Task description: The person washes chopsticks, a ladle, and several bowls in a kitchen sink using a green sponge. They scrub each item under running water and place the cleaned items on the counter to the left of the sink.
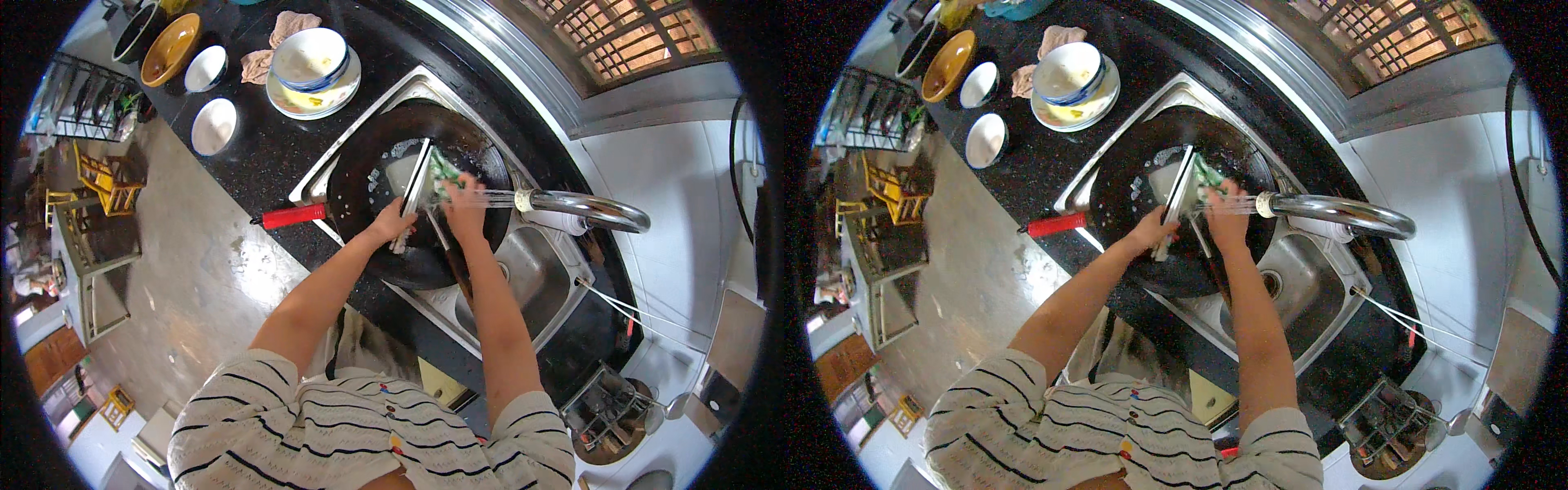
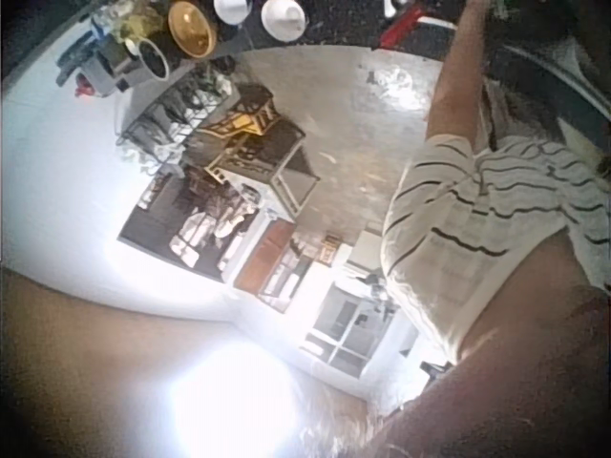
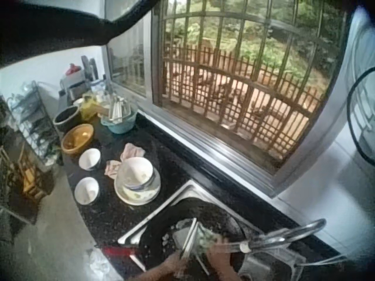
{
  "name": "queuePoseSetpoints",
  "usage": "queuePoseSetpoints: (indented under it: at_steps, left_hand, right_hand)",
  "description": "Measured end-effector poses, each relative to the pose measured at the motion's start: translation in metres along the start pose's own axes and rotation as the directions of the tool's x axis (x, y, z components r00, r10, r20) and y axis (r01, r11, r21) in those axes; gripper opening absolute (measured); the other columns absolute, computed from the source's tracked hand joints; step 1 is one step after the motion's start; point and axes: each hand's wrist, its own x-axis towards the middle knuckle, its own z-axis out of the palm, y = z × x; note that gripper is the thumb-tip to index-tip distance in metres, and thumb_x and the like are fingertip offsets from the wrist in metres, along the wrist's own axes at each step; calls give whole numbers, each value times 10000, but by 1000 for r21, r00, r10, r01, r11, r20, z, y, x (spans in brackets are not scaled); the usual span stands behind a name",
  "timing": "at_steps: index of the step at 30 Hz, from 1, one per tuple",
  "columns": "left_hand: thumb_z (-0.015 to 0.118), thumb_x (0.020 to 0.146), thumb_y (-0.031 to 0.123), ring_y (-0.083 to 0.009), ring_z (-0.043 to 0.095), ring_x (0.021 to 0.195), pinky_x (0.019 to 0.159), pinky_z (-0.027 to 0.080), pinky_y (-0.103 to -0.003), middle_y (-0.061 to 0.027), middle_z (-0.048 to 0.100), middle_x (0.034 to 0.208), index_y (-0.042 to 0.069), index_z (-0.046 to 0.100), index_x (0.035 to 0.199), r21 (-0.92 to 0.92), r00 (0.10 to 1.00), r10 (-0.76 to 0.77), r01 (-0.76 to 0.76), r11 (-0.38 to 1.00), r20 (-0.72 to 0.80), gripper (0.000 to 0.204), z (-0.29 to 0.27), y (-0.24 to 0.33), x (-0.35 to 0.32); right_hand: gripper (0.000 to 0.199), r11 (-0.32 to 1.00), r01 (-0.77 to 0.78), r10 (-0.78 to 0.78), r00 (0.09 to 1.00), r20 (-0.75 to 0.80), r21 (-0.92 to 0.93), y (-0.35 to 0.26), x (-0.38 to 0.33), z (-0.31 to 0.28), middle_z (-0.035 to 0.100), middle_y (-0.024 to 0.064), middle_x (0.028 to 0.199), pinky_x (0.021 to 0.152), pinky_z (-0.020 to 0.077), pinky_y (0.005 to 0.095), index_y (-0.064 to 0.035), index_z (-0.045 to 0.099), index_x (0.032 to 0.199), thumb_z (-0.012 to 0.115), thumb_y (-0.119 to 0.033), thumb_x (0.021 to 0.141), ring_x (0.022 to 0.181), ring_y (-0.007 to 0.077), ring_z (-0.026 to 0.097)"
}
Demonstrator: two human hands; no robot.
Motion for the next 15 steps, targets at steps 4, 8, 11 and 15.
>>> queuePoseSetpoints:
  at_steps: [4, 8, 11, 15]
  left_hand:
    - [673, 774, 287, -290, 604, 932, 813, 473, -357, -218, 597, 1051, -15, 418, 1239, 425, 998, 39, -16, 905, -46, 611, 6, 8, 0]
    - [717, 724, 309, -264, 613, 917, 817, 475, -350, -198, 612, 1036, -29, 479, 1181, 289, 999, 52, -49, 956, -3, 616, 5, 10, -1]
    - [749, 688, 318, -249, 620, 901, 806, 482, -342, -167, 629, 987, -37, 504, 1141, 263, 994, 97, -105, 959, 46, 625, 6, -7, 6]
    - [666, 790, 239, -232, 643, 792, 665, 515, -352, -115, 623, 842, -11, 521, 1022, -48, 990, -6, 12, 999, 139, 370, 15, 8, 1]
  right_hand:
    - [536, 988, 118, -137, 966, 218, 99, 24, -19, 25, 445, 80, 1224, 772, 471, 417, -181, 534, 1186, 672, -34, 689, 1009, 322, 532]
    - [486, 989, -109, 84, 972, 218, 104, 13, -8, 28, 442, 88, 1228, 737, 485, 424, -149, 534, 1163, 672, -70, 704, 970, 330, 558]
    - [417, 981, 26, -70, 971, 229, 192, 8, -3, 28, 502, 134, 1156, 710, 486, 430, -112, 548, 1121, 675, -162, 727, 870, 357, 576]
    - [348, 916, -295, 278, 956, 97, 272, 39, -2, 48, 602, 110, 905, 713, 469, 366, -54, 577, 1053, 660, -243, 773, 826, 275, 588]
